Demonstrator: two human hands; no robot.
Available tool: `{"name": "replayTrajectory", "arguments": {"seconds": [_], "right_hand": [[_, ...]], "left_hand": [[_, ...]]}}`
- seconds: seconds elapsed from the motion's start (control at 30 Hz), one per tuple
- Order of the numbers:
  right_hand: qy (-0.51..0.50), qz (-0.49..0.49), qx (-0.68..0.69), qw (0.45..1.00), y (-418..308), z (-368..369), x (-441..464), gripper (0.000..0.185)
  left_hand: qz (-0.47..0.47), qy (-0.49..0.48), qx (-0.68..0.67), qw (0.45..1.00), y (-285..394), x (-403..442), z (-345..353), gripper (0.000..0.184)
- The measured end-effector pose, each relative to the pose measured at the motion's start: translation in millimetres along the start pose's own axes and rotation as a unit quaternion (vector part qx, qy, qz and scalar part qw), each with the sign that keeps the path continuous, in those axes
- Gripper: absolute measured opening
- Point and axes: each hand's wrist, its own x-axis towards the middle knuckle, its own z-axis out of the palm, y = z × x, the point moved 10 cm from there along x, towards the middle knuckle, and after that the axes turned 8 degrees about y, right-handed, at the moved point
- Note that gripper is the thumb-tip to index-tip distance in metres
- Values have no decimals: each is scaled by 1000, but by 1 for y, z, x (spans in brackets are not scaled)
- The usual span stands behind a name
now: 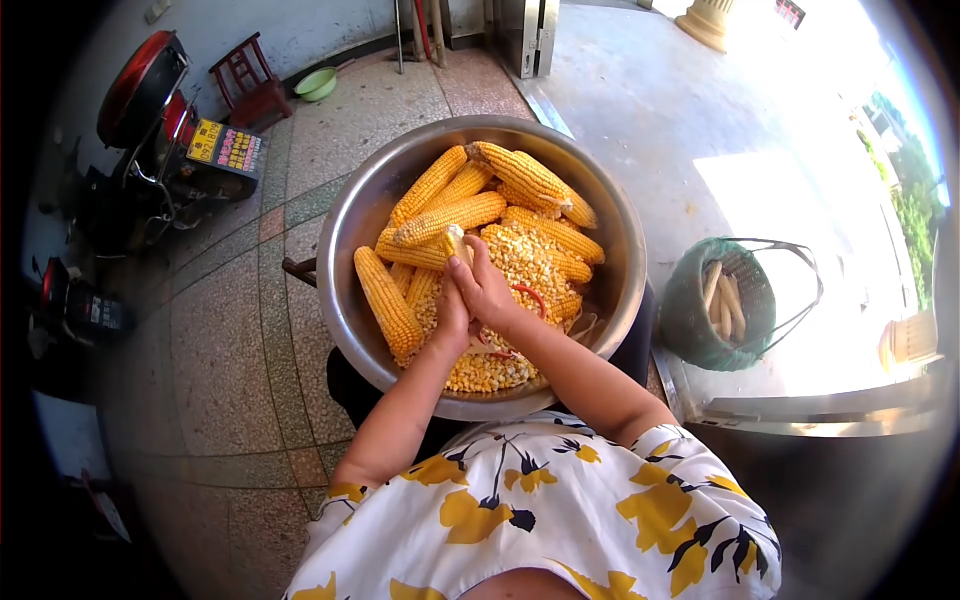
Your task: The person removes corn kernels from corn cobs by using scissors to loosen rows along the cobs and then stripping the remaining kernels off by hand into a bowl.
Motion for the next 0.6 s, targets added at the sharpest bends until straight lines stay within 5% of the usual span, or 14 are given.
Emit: {"name": "replayTrajectory", "arguments": {"seconds": [0.07,0.13,0.17,0.2,0.27,0.33,0.4,0.47,0.5,0.6], "right_hand": [[23,-5,-15,1000,1,-7,3,51],[30,13,-22,999,9,-16,12,39],[55,13,-5,998,10,-23,14,30],[58,12,-8,998,15,-22,18,30],[100,-32,69,992,27,-23,25,30],[13,124,231,965,48,-4,28,39],[-62,158,287,943,32,0,17,50],[-90,107,227,964,11,0,7,62],[-54,4,163,985,2,2,7,68],[-22,1,57,998,2,4,1,62]], "left_hand": [[-6,-65,-10,998,1,-6,14,69],[-26,19,45,998,8,-24,6,62],[-42,-45,46,997,-7,-11,5,61],[-57,-110,46,991,-18,-6,12,61],[-68,-91,19,993,-16,-10,17,57],[-59,-143,-34,987,-2,-19,24,58],[-40,-137,-38,989,3,-14,20,58],[-36,-76,-47,995,2,1,4,58],[-29,-19,-7,999,11,-11,4,60],[14,64,-54,996,12,-14,9,61]]}}
